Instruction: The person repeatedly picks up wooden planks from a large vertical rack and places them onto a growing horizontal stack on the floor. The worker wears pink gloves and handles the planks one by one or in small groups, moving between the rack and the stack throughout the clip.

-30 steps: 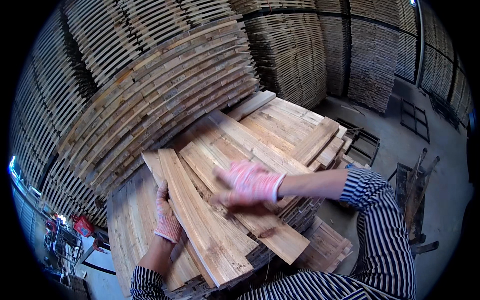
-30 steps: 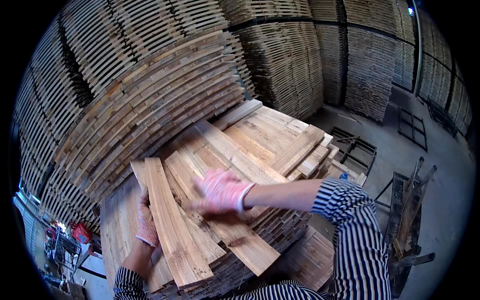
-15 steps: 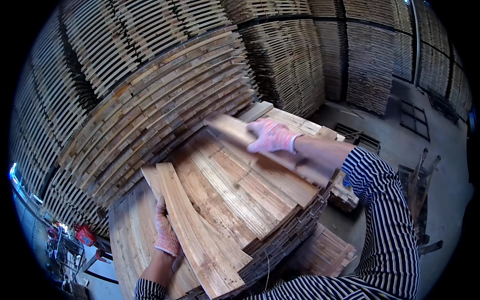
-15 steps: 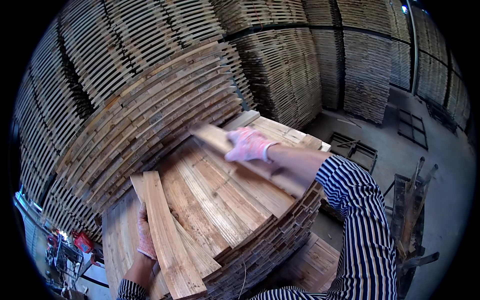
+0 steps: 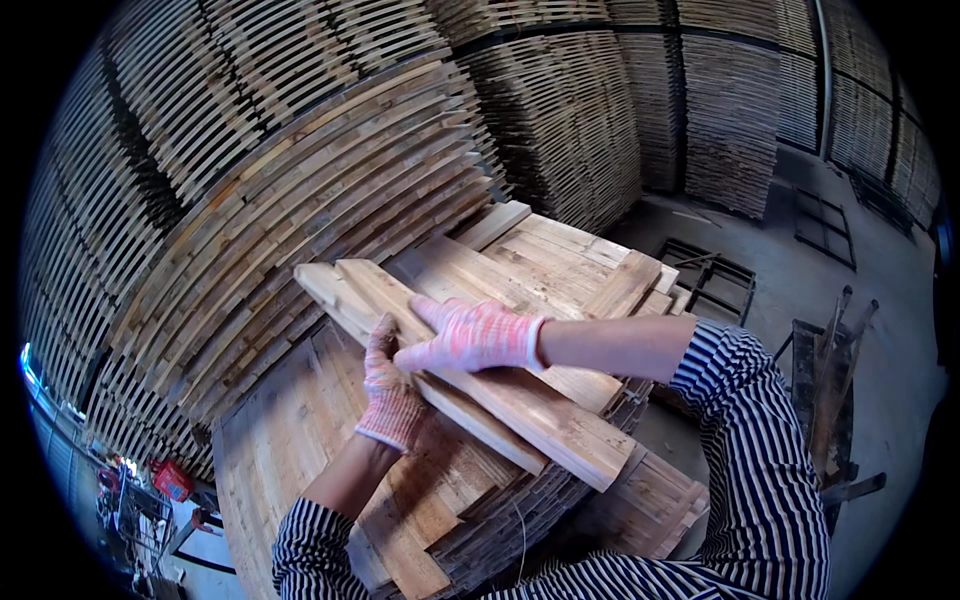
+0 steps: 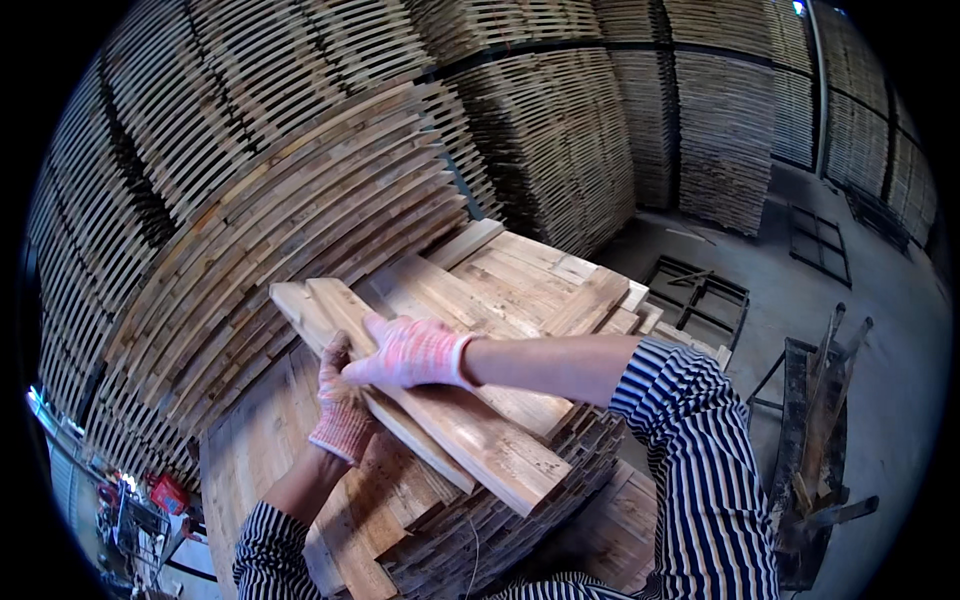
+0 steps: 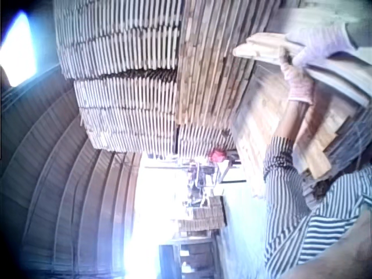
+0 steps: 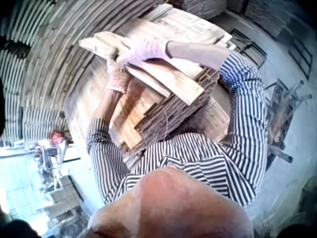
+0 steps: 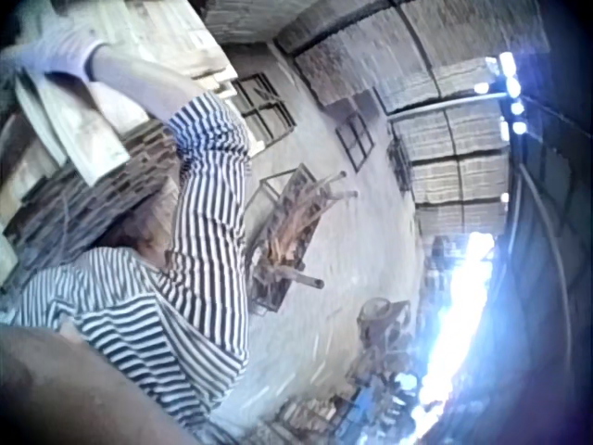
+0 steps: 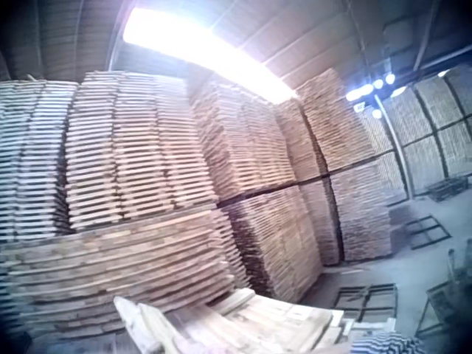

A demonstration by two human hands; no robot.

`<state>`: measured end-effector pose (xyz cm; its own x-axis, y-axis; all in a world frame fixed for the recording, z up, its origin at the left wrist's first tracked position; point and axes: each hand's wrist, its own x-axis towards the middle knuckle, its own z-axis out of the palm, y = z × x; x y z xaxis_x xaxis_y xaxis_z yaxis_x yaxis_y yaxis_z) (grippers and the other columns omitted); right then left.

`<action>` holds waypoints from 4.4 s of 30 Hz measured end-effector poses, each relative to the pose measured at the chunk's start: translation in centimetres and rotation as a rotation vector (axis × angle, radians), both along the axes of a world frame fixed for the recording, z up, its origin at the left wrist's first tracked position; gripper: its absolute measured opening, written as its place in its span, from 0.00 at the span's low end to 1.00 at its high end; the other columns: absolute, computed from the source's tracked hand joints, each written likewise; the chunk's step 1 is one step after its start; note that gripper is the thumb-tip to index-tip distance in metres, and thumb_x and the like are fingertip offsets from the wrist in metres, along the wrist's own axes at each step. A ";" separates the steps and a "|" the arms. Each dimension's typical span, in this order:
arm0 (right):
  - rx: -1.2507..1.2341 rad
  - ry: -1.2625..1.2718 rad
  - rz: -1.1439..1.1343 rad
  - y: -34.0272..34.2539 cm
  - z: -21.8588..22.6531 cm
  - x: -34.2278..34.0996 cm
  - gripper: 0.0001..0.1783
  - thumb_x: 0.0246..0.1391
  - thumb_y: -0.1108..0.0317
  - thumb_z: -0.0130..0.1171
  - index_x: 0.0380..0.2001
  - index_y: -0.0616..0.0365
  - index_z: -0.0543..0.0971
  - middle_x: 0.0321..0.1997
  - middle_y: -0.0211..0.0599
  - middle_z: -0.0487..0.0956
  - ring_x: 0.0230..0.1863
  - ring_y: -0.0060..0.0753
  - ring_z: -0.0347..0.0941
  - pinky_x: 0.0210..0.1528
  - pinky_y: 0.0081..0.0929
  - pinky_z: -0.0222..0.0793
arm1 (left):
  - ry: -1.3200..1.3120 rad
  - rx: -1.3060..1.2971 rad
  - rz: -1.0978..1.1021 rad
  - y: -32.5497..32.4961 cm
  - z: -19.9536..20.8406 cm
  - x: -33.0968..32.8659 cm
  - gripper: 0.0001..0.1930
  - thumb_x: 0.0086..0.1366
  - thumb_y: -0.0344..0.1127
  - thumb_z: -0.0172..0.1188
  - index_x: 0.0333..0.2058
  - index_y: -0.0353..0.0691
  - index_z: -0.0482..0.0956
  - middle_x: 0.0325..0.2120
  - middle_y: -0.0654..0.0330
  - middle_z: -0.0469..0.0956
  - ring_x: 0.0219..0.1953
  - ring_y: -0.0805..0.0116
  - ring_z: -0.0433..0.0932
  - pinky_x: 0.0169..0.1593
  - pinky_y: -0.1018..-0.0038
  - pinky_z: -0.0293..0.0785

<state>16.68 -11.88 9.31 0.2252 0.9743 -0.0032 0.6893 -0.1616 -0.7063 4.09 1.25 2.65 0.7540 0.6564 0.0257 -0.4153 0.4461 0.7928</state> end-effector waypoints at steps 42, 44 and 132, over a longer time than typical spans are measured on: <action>0.093 -0.495 -0.132 -0.1 -4.1 15.6 0.45 0.63 0.26 0.36 0.69 0.46 0.68 0.70 0.50 0.69 0.69 0.53 0.66 0.68 0.45 0.63 | 0.117 -0.117 -0.137 -2.3 -2.9 11.0 0.42 0.64 0.67 0.59 0.60 0.33 0.67 0.50 0.43 0.77 0.54 0.50 0.78 0.62 0.51 0.74; 0.007 0.026 0.111 -1.4 0.8 8.4 0.50 0.58 0.22 0.44 0.73 0.43 0.61 0.68 0.50 0.71 0.71 0.50 0.64 0.71 0.41 0.59 | 0.048 -0.232 -0.044 -0.6 -1.6 11.7 0.44 0.62 0.72 0.58 0.58 0.36 0.67 0.47 0.48 0.78 0.52 0.53 0.80 0.60 0.53 0.76; -0.084 1.522 -0.002 -14.0 -6.7 -27.3 0.27 0.68 0.47 0.55 0.47 0.65 0.78 0.31 0.37 0.83 0.20 0.21 0.73 0.25 0.21 0.77 | 0.885 1.606 0.539 -13.4 -2.8 -33.1 0.21 0.72 0.46 0.48 0.51 0.35 0.79 0.47 0.51 0.76 0.52 0.45 0.71 0.60 0.53 0.64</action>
